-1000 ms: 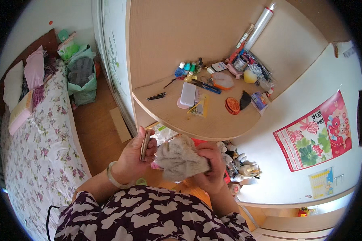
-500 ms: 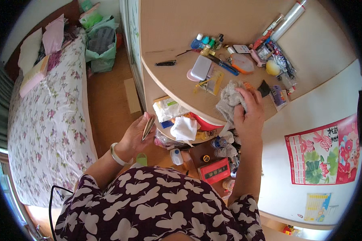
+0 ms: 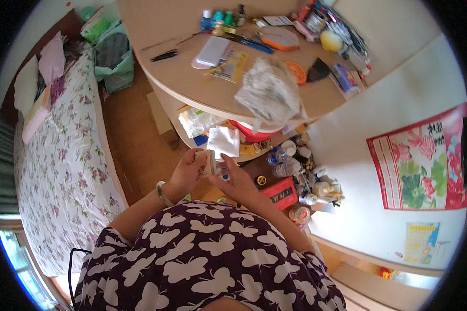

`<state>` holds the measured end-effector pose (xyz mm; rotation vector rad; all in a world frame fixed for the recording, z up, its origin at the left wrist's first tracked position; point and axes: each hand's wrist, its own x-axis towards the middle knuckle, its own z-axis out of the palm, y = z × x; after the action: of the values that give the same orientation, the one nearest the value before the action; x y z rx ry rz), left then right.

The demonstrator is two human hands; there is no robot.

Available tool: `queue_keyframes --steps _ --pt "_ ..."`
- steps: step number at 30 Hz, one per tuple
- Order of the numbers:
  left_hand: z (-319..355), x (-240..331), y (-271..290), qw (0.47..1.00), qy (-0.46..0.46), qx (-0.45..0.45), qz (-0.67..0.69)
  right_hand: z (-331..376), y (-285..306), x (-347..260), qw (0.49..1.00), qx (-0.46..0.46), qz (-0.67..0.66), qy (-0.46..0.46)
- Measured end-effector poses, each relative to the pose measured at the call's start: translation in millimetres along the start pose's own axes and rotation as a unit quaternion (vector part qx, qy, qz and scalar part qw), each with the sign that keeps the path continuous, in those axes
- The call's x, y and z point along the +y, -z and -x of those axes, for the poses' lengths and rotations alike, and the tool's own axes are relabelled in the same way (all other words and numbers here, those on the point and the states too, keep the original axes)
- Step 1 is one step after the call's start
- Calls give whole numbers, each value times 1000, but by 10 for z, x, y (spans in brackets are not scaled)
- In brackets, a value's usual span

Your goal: The person tidies a cluttered bedroom by picking up various small items from a shelf, organizing cards and personal effects, and placing items back onto shelves or into containers.

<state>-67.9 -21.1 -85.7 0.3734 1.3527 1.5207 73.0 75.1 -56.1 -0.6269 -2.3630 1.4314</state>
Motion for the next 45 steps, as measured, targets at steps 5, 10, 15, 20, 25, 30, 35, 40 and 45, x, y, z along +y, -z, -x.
queue_keyframes --steps 5,10,15,20,25,30,35,40,45 --pt "-151 -293 -175 993 -41 46 -104 40 -203 241 996 29 -60 -61" --pt "-159 -292 -475 986 -32 52 -154 170 -249 618 992 110 -44 -43" --pt "-107 -274 -693 976 -43 13 -215 257 -311 821 977 169 -101 -77" --pt "-293 -562 -665 965 -77 -13 -250 322 -271 862 975 185 -108 -60" --pt "-209 -421 -829 987 -40 -62 -141 400 -172 1104 950 173 -247 -81" --pt "-244 -407 -579 988 35 -102 -114 472 129 1014 887 138 -424 -122" --pt "-254 -167 -463 910 74 -149 -379 449 230 1165 890 173 -403 -121" --pt "-161 -460 -127 971 -7 -121 -208 335 593 1702 922 225 -252 -188" --pt "59 -299 291 972 193 -35 -129 50 1856 1781 925 268 46 -264"
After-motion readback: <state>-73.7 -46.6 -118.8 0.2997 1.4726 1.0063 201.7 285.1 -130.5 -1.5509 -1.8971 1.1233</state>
